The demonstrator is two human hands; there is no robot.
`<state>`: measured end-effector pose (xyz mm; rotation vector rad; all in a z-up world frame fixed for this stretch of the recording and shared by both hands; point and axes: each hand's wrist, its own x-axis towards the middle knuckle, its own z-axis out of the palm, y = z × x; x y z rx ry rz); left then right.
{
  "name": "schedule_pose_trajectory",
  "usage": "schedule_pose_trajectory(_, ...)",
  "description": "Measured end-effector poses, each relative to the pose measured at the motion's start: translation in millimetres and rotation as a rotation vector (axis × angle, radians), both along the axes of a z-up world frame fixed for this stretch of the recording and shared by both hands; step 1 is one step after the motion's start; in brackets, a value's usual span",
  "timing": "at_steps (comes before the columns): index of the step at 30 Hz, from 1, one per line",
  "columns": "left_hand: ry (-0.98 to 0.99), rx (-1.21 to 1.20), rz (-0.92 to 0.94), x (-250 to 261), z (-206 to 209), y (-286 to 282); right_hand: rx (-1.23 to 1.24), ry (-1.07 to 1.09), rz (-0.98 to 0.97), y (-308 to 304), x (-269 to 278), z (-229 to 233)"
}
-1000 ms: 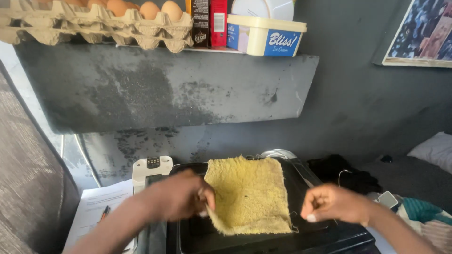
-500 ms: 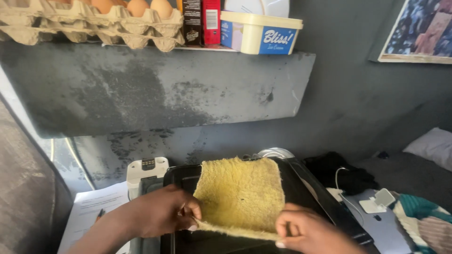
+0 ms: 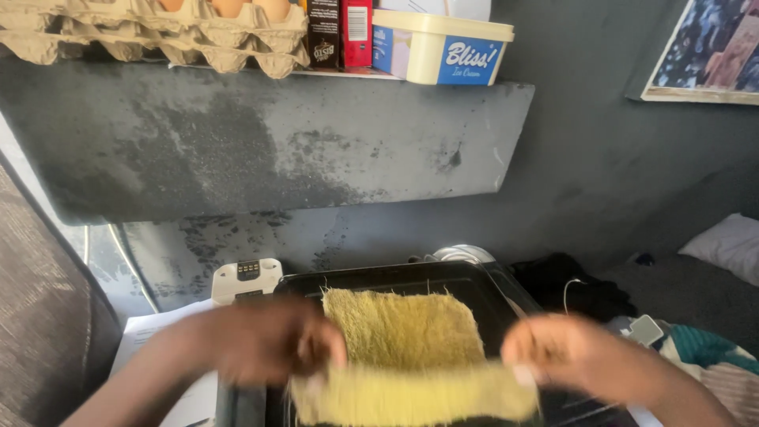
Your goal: The recorder cleans the metal rack and drip tray of a small electric oven using a yellow cloth.
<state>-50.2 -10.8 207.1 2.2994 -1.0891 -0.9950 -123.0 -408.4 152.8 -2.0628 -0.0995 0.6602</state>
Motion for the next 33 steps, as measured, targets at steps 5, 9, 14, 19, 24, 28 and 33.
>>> schedule_pose_trajectory(5,-0.494,-0.038,0.336,75.3,-24.5,-27.3,-0.199,-0.428,-0.361,21.8,70.8,-0.7)
schedule_pose_trajectory(9,-0.634,-0.154,0.446,125.6,-98.5,-33.2,0.037,-0.721,-0.26,-15.3,114.3,-70.4)
schedule_pose_trajectory(14,-0.647,-0.17,0.66,60.9,-96.5,-16.6,-0.404,-0.649,-0.502,22.1,53.0,-46.9)
schedule_pose_trajectory(19,-0.534,-0.254,0.545,11.3,-118.7,-8.5,-0.611,-0.318,-0.38,38.2,21.3,-45.8)
schedule_pose_trajectory(24,-0.68,-0.526,0.612,2.6,-147.1,6.6,-0.886,-0.07,-0.509,36.9,35.1,-64.3)
schedule_pose_trajectory(28,-0.607,-0.69,1.054,18.2,-155.7,18.4,-0.709,-0.116,-0.372,27.6,57.6,-92.8)
schedule_pose_trajectory(33,-0.621,-0.769,1.285,49.5,-192.3,17.4,-0.513,-0.326,-0.316,67.7,72.3,-59.1)
